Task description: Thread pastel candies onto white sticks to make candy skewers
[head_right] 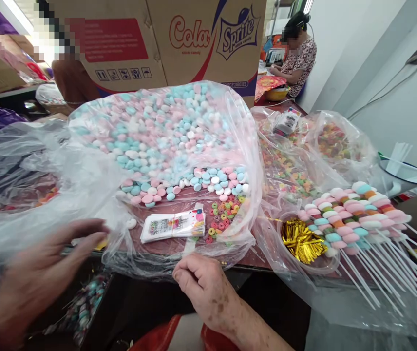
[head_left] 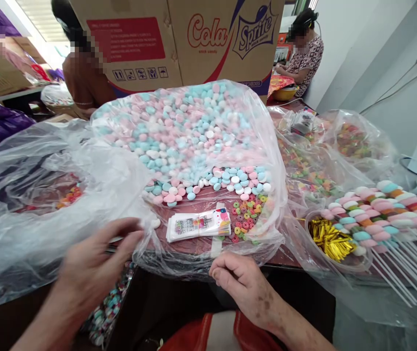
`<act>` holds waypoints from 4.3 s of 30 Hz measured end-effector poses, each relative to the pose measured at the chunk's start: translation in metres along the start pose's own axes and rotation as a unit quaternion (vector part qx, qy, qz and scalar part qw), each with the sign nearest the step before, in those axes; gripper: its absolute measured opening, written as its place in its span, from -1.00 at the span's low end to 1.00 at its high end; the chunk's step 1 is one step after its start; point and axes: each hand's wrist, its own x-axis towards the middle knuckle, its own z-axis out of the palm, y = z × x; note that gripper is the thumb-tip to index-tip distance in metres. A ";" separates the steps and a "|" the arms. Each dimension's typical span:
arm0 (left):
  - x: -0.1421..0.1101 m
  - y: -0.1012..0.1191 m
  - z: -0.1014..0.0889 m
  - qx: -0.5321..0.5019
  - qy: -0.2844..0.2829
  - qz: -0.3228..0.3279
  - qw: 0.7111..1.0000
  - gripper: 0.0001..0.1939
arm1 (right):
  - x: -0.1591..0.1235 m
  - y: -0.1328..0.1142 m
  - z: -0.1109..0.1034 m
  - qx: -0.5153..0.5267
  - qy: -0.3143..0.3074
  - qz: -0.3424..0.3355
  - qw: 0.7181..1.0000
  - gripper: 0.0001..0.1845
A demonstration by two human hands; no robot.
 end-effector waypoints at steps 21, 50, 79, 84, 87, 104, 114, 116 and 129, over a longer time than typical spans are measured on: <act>0.074 0.059 0.129 -0.116 -0.137 0.275 0.945 -0.84 | -0.004 0.007 -0.003 -0.073 0.023 -0.041 0.996 -0.81; 0.060 0.049 0.103 -0.105 -0.231 0.239 0.937 -0.69 | 0.032 -0.010 -0.085 -0.244 0.396 -0.074 0.882 -0.78; 0.030 0.129 0.107 -0.299 -0.306 0.202 0.881 -0.80 | -0.002 -0.013 -0.078 -0.406 0.229 -0.227 0.855 -0.62; 0.029 0.129 0.109 -0.262 -0.238 0.266 0.896 -0.77 | -0.005 -0.014 -0.078 -0.401 0.247 -0.217 0.855 -0.59; 0.028 0.129 0.110 -0.251 -0.200 0.300 0.898 -0.73 | -0.006 -0.017 -0.079 -0.375 0.242 -0.199 0.872 -0.61; 0.031 0.119 0.120 -0.284 -0.298 0.308 0.857 -0.67 | -0.109 0.023 -0.205 -0.698 0.384 0.084 0.599 -0.71; 0.032 0.122 0.121 -0.291 -0.349 0.267 0.850 -0.66 | -0.125 0.040 -0.216 -0.669 0.433 -0.019 0.605 -0.76; 0.034 0.121 0.118 -0.296 -0.364 0.240 0.850 -0.65 | -0.124 0.031 -0.211 -0.589 0.456 -0.101 0.660 -0.80; 0.038 0.112 0.115 -0.377 -0.483 0.112 0.783 -0.61 | -0.089 -0.016 -0.168 -0.494 0.233 -0.241 0.802 -0.61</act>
